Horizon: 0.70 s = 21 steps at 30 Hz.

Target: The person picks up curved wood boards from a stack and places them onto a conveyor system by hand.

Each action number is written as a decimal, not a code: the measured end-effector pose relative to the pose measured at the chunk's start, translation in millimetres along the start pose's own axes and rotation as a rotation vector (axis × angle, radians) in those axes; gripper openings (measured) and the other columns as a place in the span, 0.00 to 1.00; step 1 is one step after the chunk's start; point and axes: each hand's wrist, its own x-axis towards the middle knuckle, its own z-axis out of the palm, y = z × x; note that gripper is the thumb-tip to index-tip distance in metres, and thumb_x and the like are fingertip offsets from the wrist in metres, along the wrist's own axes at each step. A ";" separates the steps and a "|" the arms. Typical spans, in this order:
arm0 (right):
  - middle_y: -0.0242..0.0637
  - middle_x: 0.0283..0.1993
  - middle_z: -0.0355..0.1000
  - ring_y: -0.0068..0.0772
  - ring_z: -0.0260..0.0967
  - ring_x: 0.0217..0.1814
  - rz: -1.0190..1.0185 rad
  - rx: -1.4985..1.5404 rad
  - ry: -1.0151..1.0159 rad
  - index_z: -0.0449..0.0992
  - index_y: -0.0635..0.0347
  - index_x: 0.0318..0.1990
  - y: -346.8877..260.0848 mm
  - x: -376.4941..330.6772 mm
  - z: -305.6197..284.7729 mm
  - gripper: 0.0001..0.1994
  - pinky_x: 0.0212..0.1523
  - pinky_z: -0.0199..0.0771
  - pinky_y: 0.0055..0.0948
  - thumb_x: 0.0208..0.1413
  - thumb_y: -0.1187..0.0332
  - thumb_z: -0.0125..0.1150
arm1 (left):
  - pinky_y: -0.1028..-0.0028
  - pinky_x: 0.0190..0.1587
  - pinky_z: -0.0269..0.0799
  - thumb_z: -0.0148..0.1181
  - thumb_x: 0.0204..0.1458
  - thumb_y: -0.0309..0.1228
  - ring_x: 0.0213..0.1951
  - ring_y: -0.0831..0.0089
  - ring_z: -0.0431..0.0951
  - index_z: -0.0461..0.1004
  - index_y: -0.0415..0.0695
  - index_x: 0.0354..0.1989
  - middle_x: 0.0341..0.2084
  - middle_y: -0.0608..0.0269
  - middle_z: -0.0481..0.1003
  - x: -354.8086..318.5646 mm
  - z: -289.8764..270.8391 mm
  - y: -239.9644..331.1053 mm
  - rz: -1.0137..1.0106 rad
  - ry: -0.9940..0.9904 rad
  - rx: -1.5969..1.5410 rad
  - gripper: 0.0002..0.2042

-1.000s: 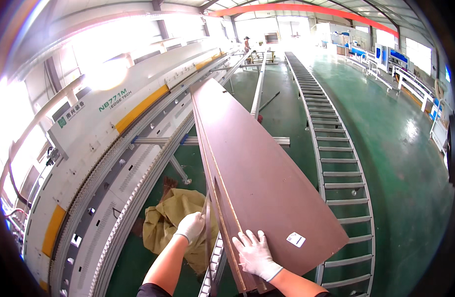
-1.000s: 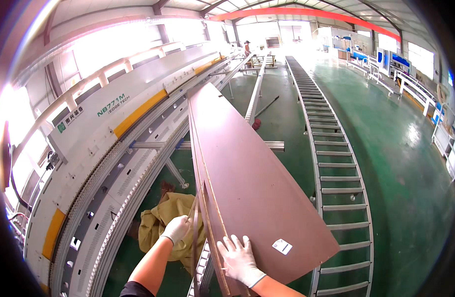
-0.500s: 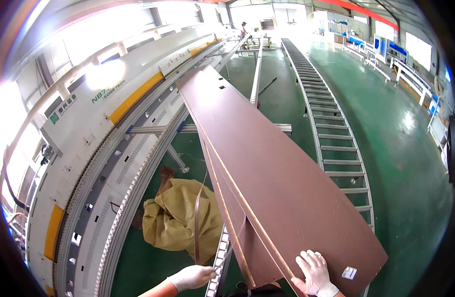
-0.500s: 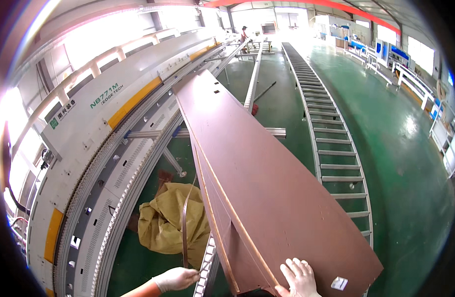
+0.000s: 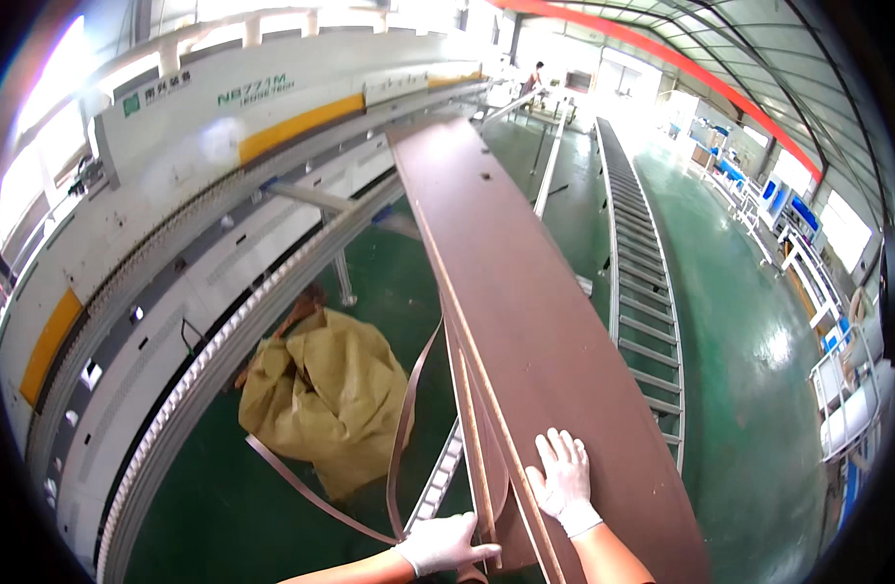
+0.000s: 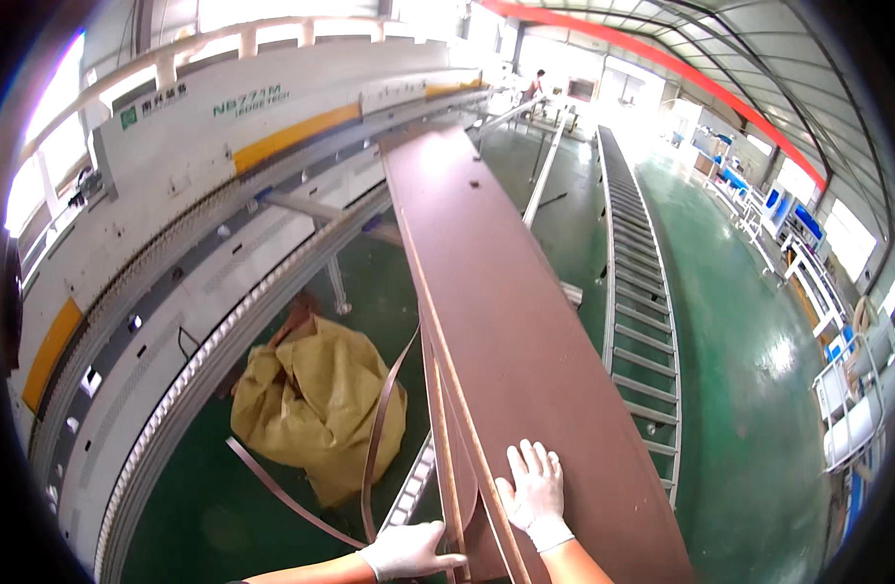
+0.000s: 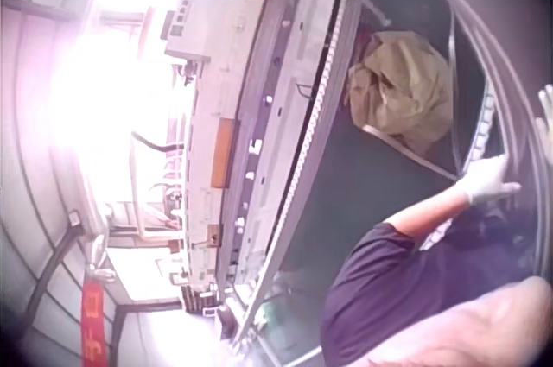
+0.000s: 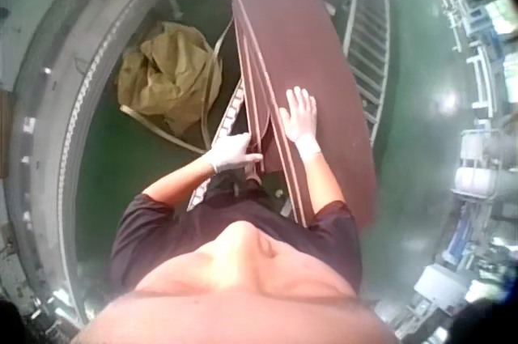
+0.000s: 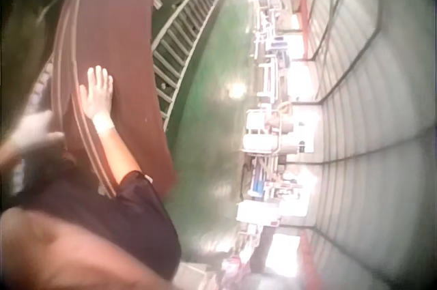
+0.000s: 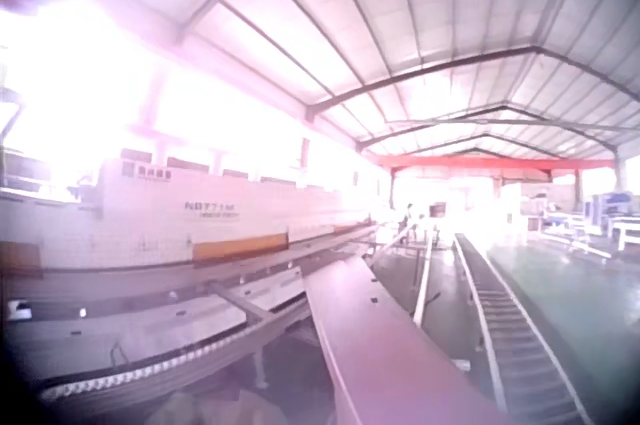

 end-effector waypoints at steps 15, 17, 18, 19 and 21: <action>0.50 0.72 0.59 0.54 0.51 0.76 0.054 0.004 -0.055 0.65 0.60 0.68 -7.5 6.0 -2.9 0.32 0.76 0.44 0.55 0.58 0.55 0.56 | 0.56 0.39 0.77 0.58 0.53 0.31 0.42 0.50 0.78 0.72 0.40 0.39 0.37 0.49 0.74 36.3 -12.1 8.5 0.136 0.515 0.198 0.09; 0.50 0.72 0.58 0.54 0.49 0.77 0.125 -0.064 -0.040 0.64 0.61 0.68 -16.5 7.8 2.5 0.32 0.76 0.44 0.57 0.57 0.55 0.56 | 0.55 0.37 0.77 0.52 0.54 0.26 0.38 0.49 0.80 0.71 0.40 0.37 0.36 0.47 0.74 35.9 -19.6 4.6 0.121 0.518 0.119 0.05; 0.50 0.72 0.57 0.54 0.48 0.77 0.174 -0.104 -0.029 0.63 0.62 0.68 -22.7 8.6 11.3 0.33 0.76 0.43 0.59 0.57 0.56 0.56 | 0.54 0.37 0.77 0.52 0.54 0.25 0.37 0.48 0.80 0.70 0.40 0.37 0.34 0.47 0.74 38.7 -18.4 0.0 0.100 0.520 0.085 0.05; 0.51 0.73 0.57 0.55 0.48 0.77 0.220 -0.114 -0.036 0.62 0.62 0.69 -32.0 14.9 14.3 0.34 0.75 0.42 0.62 0.56 0.56 0.55 | 0.54 0.37 0.77 0.51 0.54 0.25 0.35 0.48 0.80 0.69 0.40 0.37 0.33 0.46 0.75 42.5 -18.0 -7.8 0.080 0.526 0.053 0.04; 0.52 0.74 0.55 0.56 0.47 0.77 0.183 -0.113 -0.033 0.61 0.62 0.70 -42.7 15.6 17.6 0.35 0.75 0.40 0.63 0.57 0.55 0.55 | 0.54 0.34 0.77 0.52 0.55 0.28 0.31 0.47 0.81 0.69 0.40 0.37 0.27 0.47 0.76 48.6 -16.6 -24.9 0.144 0.611 0.038 0.05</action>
